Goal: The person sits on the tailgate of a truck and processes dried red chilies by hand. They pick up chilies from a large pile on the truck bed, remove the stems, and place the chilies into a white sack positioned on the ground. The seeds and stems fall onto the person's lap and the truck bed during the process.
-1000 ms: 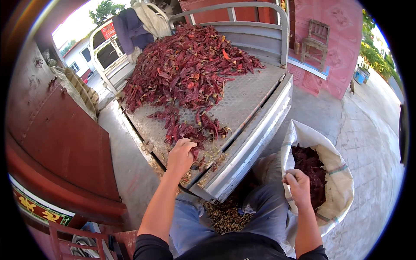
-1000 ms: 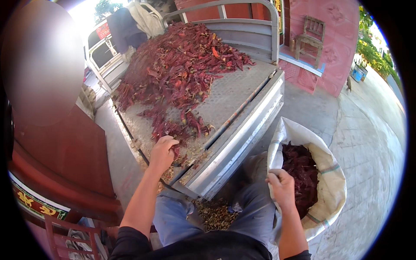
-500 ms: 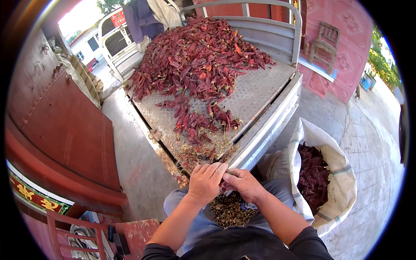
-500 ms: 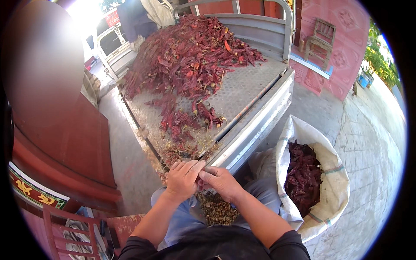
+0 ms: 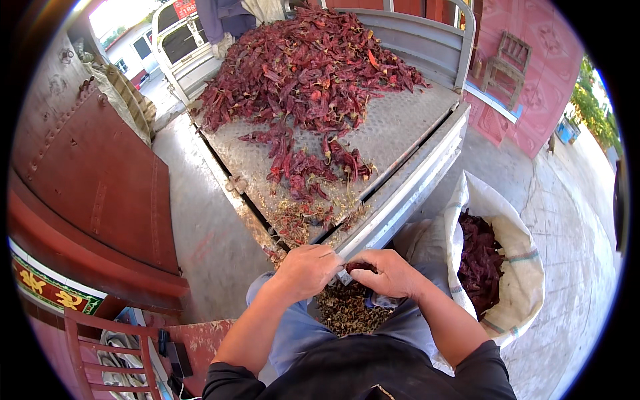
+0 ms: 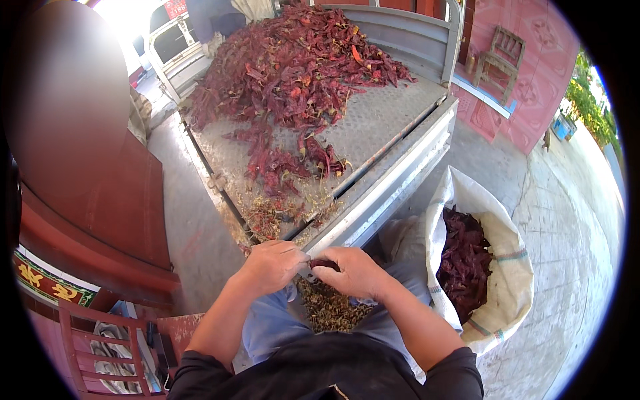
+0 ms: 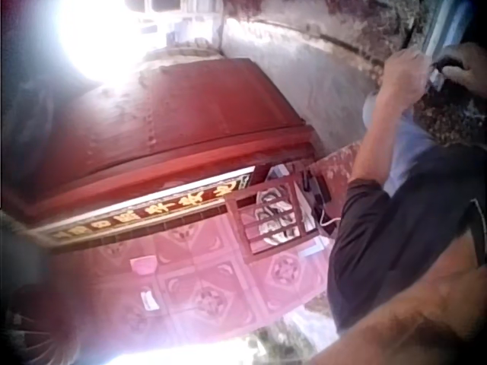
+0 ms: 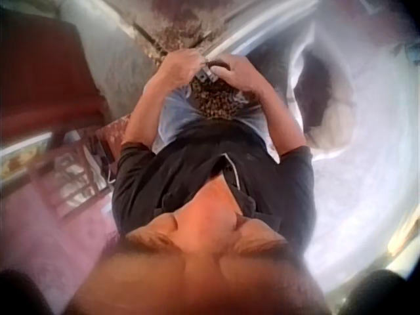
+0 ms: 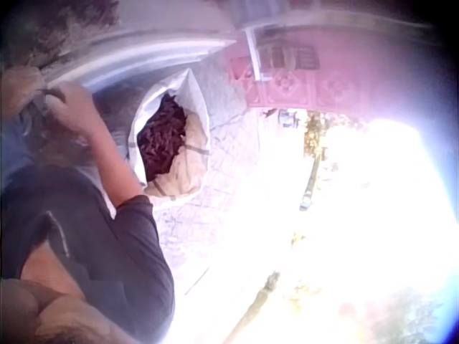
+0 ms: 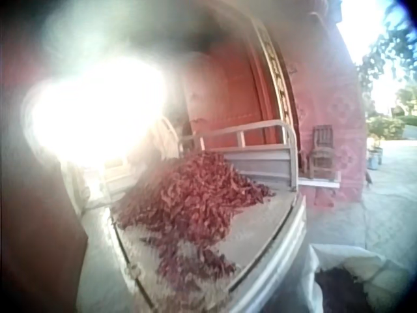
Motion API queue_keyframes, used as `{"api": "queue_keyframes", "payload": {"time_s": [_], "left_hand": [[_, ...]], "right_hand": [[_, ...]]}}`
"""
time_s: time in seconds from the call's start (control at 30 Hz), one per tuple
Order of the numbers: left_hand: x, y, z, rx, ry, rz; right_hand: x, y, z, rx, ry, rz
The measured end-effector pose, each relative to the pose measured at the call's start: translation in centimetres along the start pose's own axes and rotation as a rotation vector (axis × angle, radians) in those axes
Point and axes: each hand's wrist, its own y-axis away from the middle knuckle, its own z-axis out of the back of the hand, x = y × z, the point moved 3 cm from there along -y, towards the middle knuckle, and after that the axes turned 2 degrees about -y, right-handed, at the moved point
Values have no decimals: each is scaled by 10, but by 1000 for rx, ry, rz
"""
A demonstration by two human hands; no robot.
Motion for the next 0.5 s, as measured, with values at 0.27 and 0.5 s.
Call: {"api": "queue_keyframes", "payload": {"time_s": [0.27,0.5], "left_hand": [[-15,-1,-15,-181,-48,166],[-18,-3,-36,-159,-102,175]], "right_hand": [[-19,-2,-29,-156,-508,-202],[-39,2,-60,-363,-1197,-489]]}}
